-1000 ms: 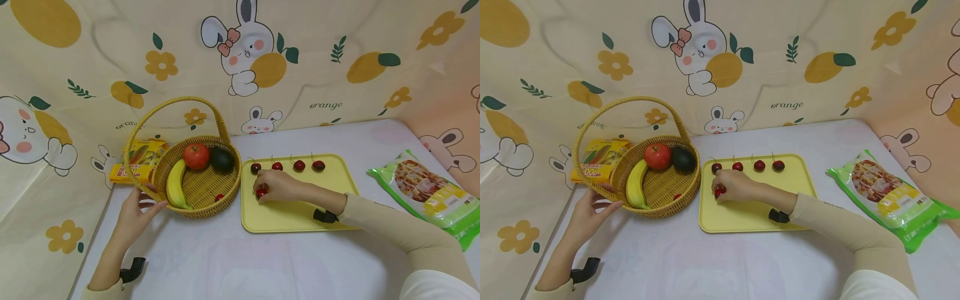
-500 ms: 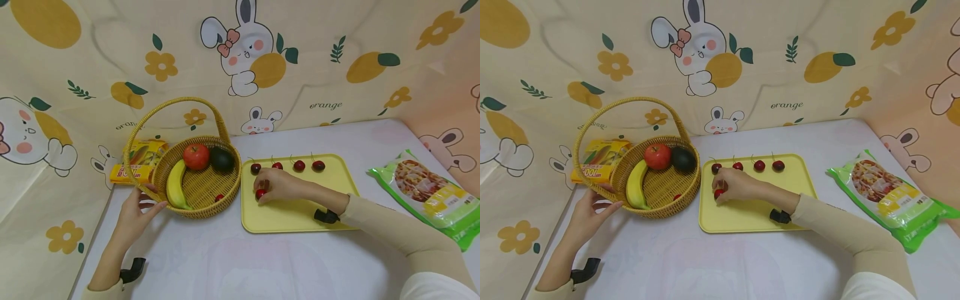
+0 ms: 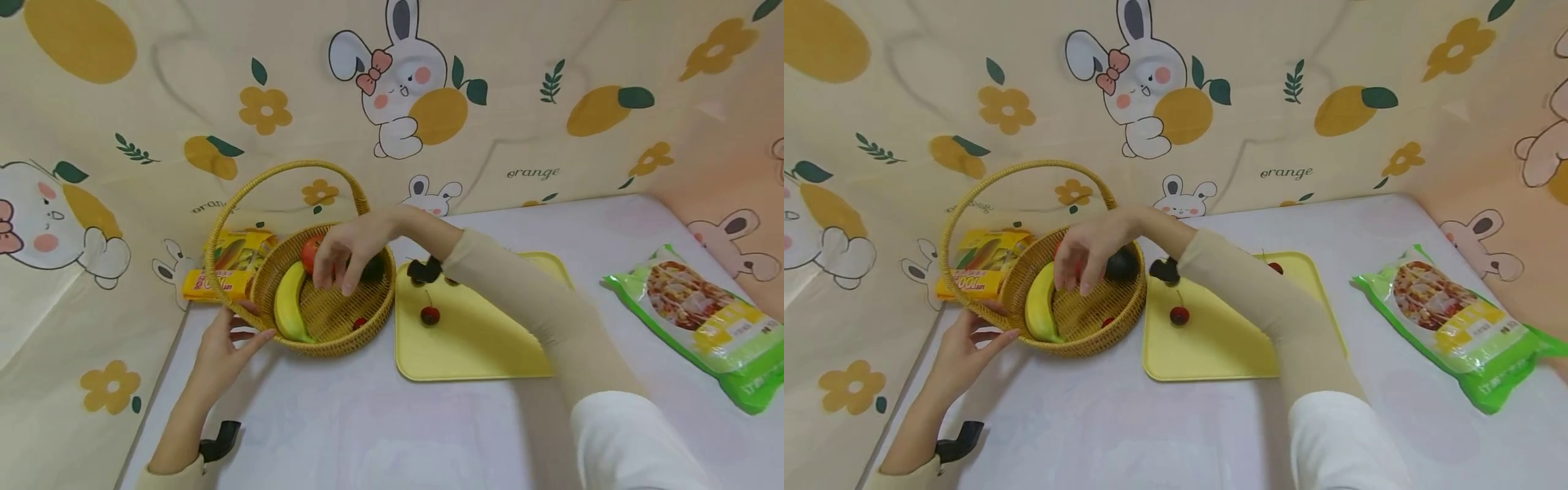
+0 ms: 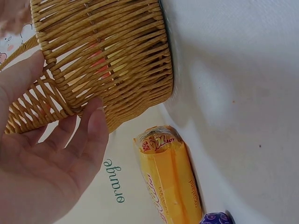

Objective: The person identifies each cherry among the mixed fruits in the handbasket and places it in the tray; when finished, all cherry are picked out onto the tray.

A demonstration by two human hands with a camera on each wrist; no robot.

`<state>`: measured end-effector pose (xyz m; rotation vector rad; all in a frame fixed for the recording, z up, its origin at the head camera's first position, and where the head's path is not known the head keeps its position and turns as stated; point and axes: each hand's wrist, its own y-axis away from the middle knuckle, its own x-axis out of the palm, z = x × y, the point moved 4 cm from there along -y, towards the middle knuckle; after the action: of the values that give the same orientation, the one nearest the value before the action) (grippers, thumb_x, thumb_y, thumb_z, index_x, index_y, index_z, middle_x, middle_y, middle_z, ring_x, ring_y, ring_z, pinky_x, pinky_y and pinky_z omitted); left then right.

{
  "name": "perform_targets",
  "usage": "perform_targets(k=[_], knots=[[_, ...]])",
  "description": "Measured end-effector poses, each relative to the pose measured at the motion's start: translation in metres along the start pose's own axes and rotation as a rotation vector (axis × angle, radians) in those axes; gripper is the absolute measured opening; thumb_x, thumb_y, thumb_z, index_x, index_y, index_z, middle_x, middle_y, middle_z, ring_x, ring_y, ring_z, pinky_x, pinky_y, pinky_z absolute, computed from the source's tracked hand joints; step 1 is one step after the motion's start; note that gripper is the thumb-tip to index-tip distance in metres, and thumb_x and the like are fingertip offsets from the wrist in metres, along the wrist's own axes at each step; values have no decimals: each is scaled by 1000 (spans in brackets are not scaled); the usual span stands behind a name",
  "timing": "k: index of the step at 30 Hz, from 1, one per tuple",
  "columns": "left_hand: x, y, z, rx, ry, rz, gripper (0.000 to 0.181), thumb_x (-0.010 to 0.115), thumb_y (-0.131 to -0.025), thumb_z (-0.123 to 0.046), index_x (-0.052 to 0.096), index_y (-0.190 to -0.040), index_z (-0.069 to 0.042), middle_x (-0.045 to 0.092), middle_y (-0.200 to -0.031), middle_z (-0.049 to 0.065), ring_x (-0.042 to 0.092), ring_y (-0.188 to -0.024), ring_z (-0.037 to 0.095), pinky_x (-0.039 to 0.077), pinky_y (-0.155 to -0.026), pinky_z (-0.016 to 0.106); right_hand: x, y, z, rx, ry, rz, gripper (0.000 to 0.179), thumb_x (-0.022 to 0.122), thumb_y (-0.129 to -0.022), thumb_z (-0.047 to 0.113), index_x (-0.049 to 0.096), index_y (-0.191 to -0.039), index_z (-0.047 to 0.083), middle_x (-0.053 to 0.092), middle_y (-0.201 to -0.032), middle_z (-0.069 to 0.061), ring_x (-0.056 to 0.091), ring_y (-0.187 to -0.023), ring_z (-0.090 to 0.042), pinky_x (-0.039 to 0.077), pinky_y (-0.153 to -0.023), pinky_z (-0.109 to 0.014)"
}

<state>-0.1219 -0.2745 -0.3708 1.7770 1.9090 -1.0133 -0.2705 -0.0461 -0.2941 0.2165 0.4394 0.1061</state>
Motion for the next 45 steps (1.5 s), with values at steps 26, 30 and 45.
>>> perform_targets(k=[26, 30, 45], knots=[[-3, -3, 6, -46, 50, 32, 48, 76, -89, -10, 47, -125, 1, 58, -118, 17, 62, -104, 29, 58, -84, 38, 33, -87, -57, 568, -62, 602, 33, 64, -91, -10, 66, -123, -2, 67, -106, -6, 67, -91, -18, 56, -92, -40], [-4, -3, 6, -48, 45, 28, 47, 76, -89, -9, 48, -125, 1, 59, -118, 17, 62, -103, 29, 58, -83, 38, 33, -90, -57, 525, -101, 588, 31, 63, -90, -13, 67, -119, -4, 65, -99, -5, 66, -85, -16, 59, -81, -30], [-3, -2, 6, -55, 49, 23, 47, 76, -89, -10, 48, -124, 1, 59, -118, 15, 62, -103, 29, 57, -83, 30, -3, -44, 1, -96, -263, 89, 26, 71, -86, -9, 62, -110, -6, 64, -107, -19, 66, -93, -31, 57, -84, -36]])
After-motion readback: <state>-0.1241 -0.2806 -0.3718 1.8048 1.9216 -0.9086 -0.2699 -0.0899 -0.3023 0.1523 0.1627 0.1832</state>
